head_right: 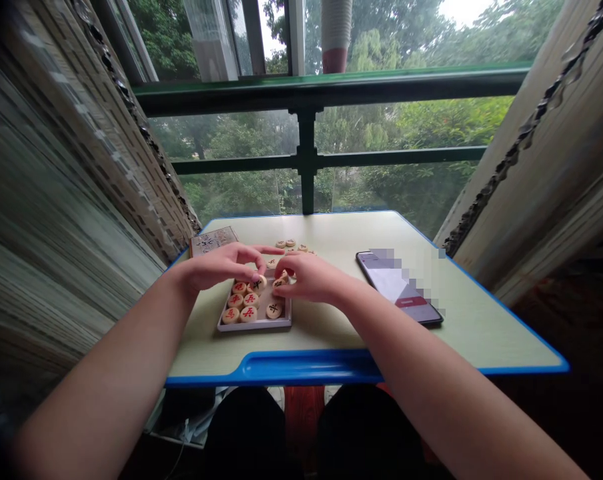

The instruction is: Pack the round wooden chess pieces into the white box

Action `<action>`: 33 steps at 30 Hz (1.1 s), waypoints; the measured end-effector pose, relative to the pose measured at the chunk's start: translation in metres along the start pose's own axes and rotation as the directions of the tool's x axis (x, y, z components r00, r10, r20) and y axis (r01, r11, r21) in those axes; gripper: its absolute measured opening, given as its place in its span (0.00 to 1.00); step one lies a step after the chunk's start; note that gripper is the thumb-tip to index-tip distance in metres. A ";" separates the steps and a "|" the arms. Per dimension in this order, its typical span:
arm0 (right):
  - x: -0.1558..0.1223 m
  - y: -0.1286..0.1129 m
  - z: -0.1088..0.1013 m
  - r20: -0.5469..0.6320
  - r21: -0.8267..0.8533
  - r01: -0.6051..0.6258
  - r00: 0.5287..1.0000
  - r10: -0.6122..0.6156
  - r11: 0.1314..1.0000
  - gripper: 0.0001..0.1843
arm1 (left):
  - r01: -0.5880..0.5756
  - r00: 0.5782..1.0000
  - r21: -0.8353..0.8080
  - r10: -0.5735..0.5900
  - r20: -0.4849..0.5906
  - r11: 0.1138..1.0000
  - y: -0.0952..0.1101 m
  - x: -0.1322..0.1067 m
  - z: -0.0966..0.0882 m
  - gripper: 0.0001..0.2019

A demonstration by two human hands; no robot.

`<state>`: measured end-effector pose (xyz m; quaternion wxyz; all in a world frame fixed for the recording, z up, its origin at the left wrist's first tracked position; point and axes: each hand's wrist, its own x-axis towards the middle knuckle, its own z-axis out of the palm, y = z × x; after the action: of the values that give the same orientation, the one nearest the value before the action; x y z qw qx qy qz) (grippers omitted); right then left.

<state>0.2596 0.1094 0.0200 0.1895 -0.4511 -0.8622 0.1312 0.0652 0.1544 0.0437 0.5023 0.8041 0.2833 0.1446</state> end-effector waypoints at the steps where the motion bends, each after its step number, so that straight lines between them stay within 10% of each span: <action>1: 0.000 0.000 -0.001 -0.002 -0.001 0.001 1.000 -0.001 1.000 0.11 | -0.003 0.999 -0.063 0.000 -0.051 0.998 -0.003 0.001 -0.001 0.06; 16: -0.004 -0.004 -0.005 0.027 -0.002 -0.008 1.000 0.008 1.000 0.13 | -0.186 0.872 -0.481 -0.082 -0.483 0.857 -0.044 0.024 -0.011 0.05; 21: -0.009 -0.019 -0.005 0.092 -0.014 0.055 0.994 -0.053 0.998 0.10 | -0.130 0.789 -0.460 -0.189 -0.584 0.878 -0.053 0.033 -0.011 0.09; 27: -0.012 -0.023 -0.004 0.133 -0.068 0.024 0.991 -0.014 0.997 0.06 | -0.020 0.819 -0.392 -0.210 -0.534 0.920 -0.061 0.042 -0.009 0.09; 33: -0.011 -0.025 0.002 0.158 -0.039 -0.011 0.987 0.017 0.999 0.06 | 0.091 0.757 -0.196 -0.196 -0.623 0.976 -0.065 0.043 -0.009 0.10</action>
<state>0.2463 0.0859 0.0258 0.1109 -0.4488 -0.8737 0.1513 0.0748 0.2084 -0.0118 0.4460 0.6414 0.4861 0.3917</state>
